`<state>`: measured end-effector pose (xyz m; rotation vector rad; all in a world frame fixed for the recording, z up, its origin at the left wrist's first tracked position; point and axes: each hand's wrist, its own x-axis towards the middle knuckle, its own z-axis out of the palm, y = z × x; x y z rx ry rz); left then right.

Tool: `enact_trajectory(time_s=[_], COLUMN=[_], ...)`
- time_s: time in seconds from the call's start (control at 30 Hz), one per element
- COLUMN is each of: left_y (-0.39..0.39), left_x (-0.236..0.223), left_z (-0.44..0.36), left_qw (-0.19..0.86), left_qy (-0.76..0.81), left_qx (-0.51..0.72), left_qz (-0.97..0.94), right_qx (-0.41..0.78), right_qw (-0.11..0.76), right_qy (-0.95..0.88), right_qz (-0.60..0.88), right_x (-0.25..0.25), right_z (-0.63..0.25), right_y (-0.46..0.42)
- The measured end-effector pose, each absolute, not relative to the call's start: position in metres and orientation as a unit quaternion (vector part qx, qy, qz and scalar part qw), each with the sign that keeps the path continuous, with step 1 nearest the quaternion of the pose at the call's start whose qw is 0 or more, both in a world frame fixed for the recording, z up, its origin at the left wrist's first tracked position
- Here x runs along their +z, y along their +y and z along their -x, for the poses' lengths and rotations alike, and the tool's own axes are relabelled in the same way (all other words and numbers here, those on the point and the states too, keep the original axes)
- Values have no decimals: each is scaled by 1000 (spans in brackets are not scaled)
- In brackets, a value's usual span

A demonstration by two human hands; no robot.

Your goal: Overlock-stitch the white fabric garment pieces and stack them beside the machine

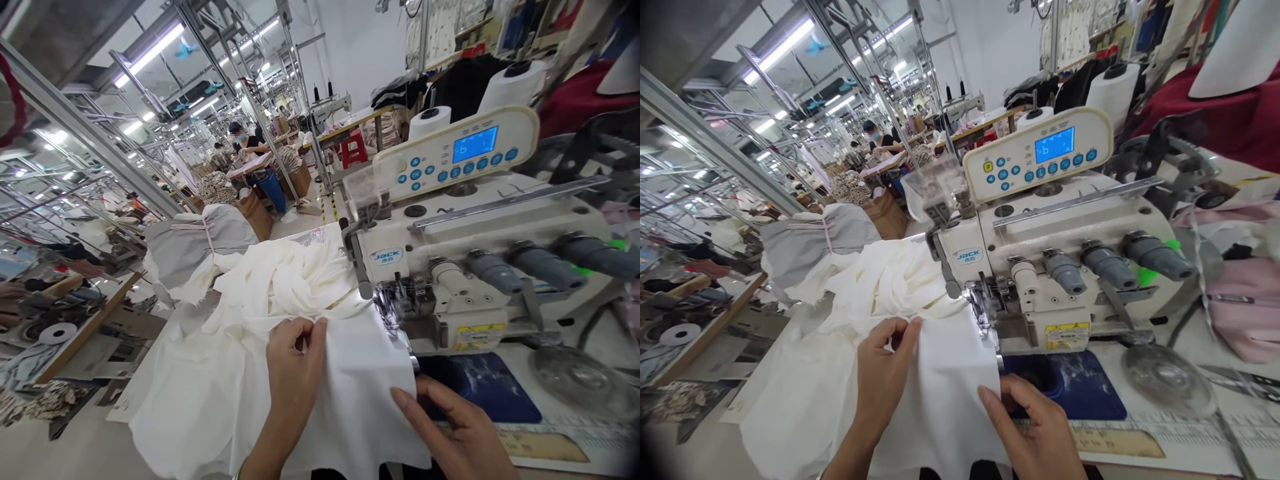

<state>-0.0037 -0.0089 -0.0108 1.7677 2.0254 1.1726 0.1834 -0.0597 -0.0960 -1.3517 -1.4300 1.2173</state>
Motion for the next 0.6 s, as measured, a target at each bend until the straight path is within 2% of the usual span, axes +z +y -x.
enact_trajectory(time_s=[0.17, 0.43, 0.53, 0.6], left_y=[5, 33, 49, 51], left_x=[-8, 2, 6, 8], left_z=[6, 8, 10, 6], left_qw=[105, 66, 14, -74], left_qy=[680, 652, 639, 630], left_qx=[393, 400, 377, 347], left_qz=[-610, -640, -670, -691], right_qx=[457, 470, 462, 463], right_qw=[431, 418, 432, 433], right_qy=[-576, -575, -575, -572], right_qz=[523, 524, 518, 520], right_x=[-95, -98, -98, -97], right_z=[-183, -183, -182, -182], right_y=[-56, -56, -55, -55])
